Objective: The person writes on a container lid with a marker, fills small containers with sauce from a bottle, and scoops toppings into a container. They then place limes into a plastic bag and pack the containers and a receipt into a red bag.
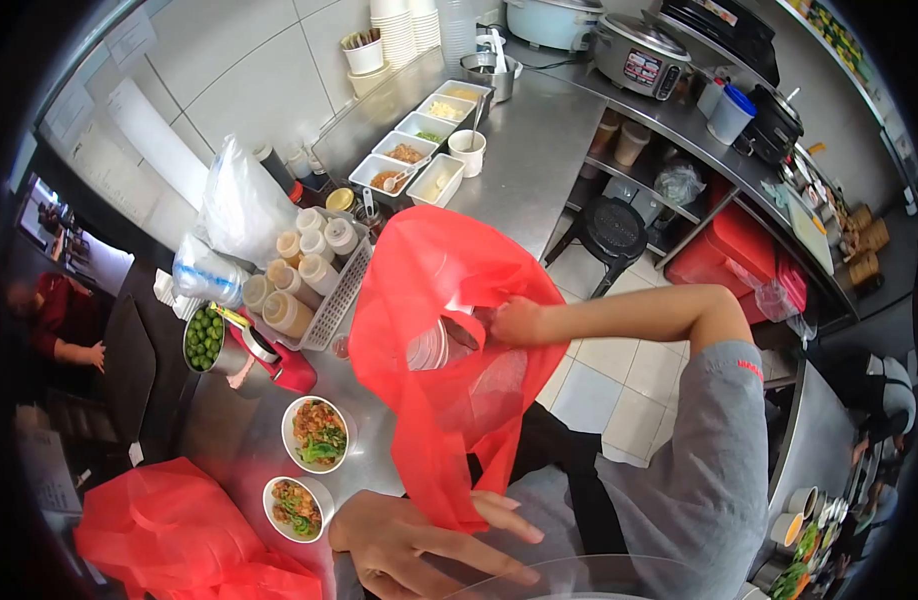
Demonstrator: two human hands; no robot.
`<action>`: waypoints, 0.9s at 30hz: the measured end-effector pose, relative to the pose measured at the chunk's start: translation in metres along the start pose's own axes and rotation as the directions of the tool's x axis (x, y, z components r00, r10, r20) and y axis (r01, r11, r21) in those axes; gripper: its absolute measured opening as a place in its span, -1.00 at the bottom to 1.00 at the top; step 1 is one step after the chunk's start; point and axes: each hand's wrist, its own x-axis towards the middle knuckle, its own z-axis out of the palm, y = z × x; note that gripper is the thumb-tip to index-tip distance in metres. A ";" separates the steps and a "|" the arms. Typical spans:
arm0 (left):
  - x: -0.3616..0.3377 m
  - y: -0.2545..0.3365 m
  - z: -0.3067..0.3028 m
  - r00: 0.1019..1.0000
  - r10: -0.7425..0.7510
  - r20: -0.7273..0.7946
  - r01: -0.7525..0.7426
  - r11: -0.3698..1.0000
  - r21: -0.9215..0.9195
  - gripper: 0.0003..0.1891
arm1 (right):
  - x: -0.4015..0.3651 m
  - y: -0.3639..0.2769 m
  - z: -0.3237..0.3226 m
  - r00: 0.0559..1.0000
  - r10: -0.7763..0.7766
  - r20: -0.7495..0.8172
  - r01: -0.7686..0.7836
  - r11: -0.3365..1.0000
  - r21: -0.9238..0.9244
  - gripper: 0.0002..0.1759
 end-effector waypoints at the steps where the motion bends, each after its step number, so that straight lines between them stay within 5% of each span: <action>1: 0.000 0.001 -0.001 1.000 -0.010 0.009 0.010 1.000 -0.012 -0.41 | 0.026 0.027 0.031 0.993 0.096 -0.064 -0.060 0.902 0.428 -0.74; 3: 0.000 0.000 -0.002 0.999 -0.029 0.026 0.030 0.999 -0.037 -0.43 | 0.036 0.046 0.031 0.988 0.156 0.008 -0.100 0.592 0.800 -0.58; 4: -0.001 0.001 -0.002 0.999 -0.037 0.030 0.039 0.998 -0.048 -0.44 | 0.030 0.039 0.006 0.991 0.097 0.095 -0.133 0.552 0.823 -0.47; 7: -0.002 -0.001 -0.003 0.999 -0.041 0.036 0.043 0.997 -0.065 -0.46 | 0.041 0.031 0.010 0.991 0.113 0.075 -0.126 0.554 0.823 -0.27; 11: 0.021 0.003 -0.009 0.997 0.064 0.045 -0.068 0.993 0.097 -0.57 | 0.103 0.052 0.134 0.954 0.229 -0.195 0.007 0.629 0.777 -0.18; 13: 0.020 0.005 -0.010 0.997 0.063 0.035 -0.066 0.994 0.091 -0.56 | 0.077 0.041 0.098 0.947 0.275 -0.167 -0.054 0.647 0.760 -0.29; 15: 0.010 0.007 -0.005 1.000 -0.009 0.010 0.009 1.000 -0.027 -0.33 | 0.057 0.027 0.066 0.932 0.327 -0.155 -0.113 0.670 0.734 -0.40; 20: 0.008 0.009 -0.009 0.996 -0.063 0.056 0.064 0.998 -0.012 -0.34 | 0.057 0.010 0.039 0.869 0.448 -0.211 -0.210 0.720 0.662 -0.54; 27: -0.008 0.021 -0.015 0.991 -0.119 0.066 0.115 0.992 0.056 -0.27 | 0.026 0.018 0.025 0.930 0.295 -0.219 -0.141 0.837 0.529 -0.59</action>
